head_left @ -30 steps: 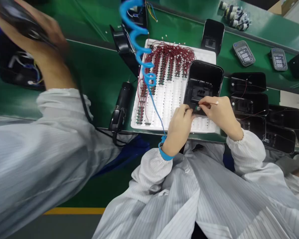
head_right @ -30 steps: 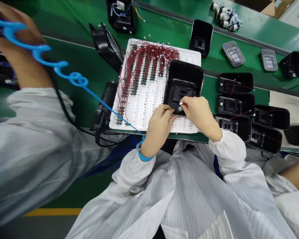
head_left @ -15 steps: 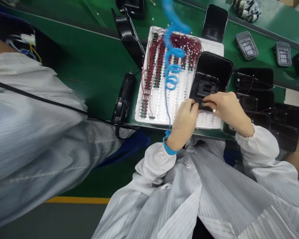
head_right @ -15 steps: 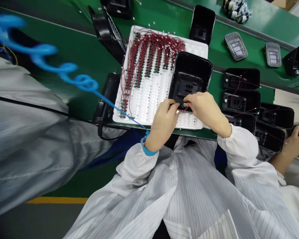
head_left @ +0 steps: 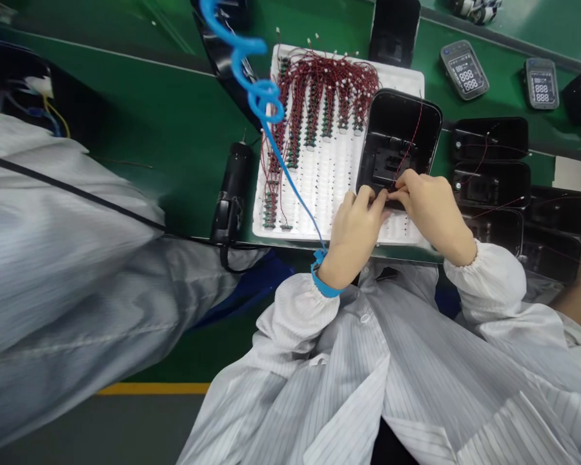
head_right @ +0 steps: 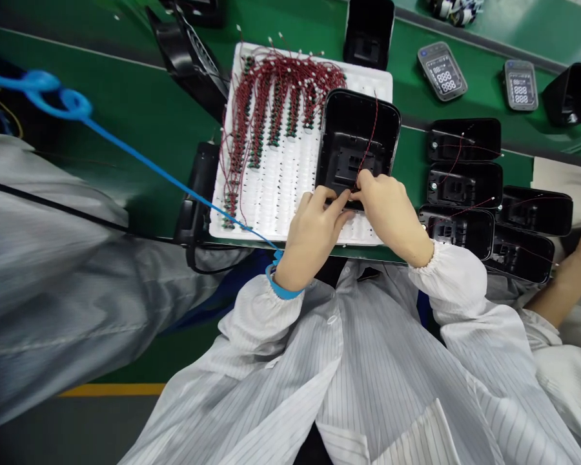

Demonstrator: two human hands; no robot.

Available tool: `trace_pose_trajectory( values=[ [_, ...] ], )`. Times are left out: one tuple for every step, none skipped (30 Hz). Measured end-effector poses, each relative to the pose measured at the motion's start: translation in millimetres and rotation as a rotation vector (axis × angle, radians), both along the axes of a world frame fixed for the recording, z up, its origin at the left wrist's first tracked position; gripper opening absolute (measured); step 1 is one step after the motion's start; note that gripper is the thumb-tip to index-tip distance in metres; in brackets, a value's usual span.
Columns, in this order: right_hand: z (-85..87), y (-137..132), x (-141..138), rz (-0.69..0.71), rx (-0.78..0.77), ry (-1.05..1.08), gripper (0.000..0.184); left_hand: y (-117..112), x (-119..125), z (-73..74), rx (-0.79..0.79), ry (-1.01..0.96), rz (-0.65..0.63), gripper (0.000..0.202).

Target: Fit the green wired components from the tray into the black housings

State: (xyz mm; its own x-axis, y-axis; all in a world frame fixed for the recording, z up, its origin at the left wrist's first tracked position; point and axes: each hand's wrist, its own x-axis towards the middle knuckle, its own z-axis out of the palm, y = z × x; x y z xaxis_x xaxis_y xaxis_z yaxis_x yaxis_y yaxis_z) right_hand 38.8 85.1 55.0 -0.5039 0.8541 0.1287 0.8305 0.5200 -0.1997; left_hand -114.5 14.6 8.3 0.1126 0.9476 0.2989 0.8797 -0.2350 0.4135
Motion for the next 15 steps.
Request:
trace_pose_trajectory(
  values=[
    [3.0, -3.9, 4.1, 0.005, 0.024, 0.025, 0.014, 0.3, 0.4, 1.0, -0.009, 0.004, 0.013, 0.037],
    [6.4, -7.7, 9.0, 0.000, 0.052, 0.060, 0.016, 0.6, 0.8, 2.1, -0.020, 0.003, 0.025, 0.037],
    [9.8, -11.1, 14.5, -0.018, 0.082, 0.103, 0.019, 0.9, 1.2, 3.4, -0.034, 0.000, 0.031, 0.036],
    [12.5, -14.0, 20.3, -0.045, 0.112, 0.145, 0.021, 1.3, 1.3, 5.2, -0.045, 0.001, 0.032, 0.035],
    [14.3, -16.4, 25.8, -0.076, 0.138, 0.182, 0.022, 1.8, 1.3, 7.3, -0.052, 0.011, 0.029, 0.034],
    [14.9, -18.0, 30.9, -0.101, 0.156, 0.213, 0.022, 2.5, 1.0, 10.0, -0.055, 0.030, 0.021, 0.032],
    [14.2, -19.0, 35.1, -0.112, 0.158, 0.236, 0.021, 3.3, 0.7, 13.1, -0.055, 0.060, 0.009, 0.029],
    [12.6, -19.5, 38.5, -0.113, 0.149, 0.255, 0.019, 4.3, 0.6, 16.5, -0.055, 0.095, -0.006, 0.026],
    [10.1, -19.6, 41.1, -0.107, 0.134, 0.272, 0.017, 5.5, 0.7, 20.1, -0.058, 0.129, -0.028, 0.023],
    [7.2, -19.4, 42.8, -0.100, 0.116, 0.289, 0.017, 7.0, 1.4, 23.7, -0.067, 0.156, -0.050, 0.018],
    [4.1, -19.1, 43.8, -0.094, 0.099, 0.309, 0.017, 8.8, 2.7, 27.1, -0.080, 0.179, -0.068, 0.015],
    [0.8, -18.7, 44.3, -0.088, 0.082, 0.329, 0.018, 10.8, 4.5, 30.0, -0.096, 0.203, -0.083, 0.014],
    [-2.6, -18.2, 44.4, -0.082, 0.063, 0.351, 0.019, 13.1, 6.7, 32.4, -0.112, 0.229, -0.099, 0.016],
    [-6.3, -17.9, 44.0, -0.071, 0.043, 0.376, 0.020, 15.5, 9.0, 34.3, -0.125, 0.257, -0.117, 0.019],
    [-10.4, -17.8, 43.2, -0.052, 0.019, 0.401, 0.021, 17.9, 11.0, 35.7, -0.134, 0.285, -0.137, 0.022]
  ],
)
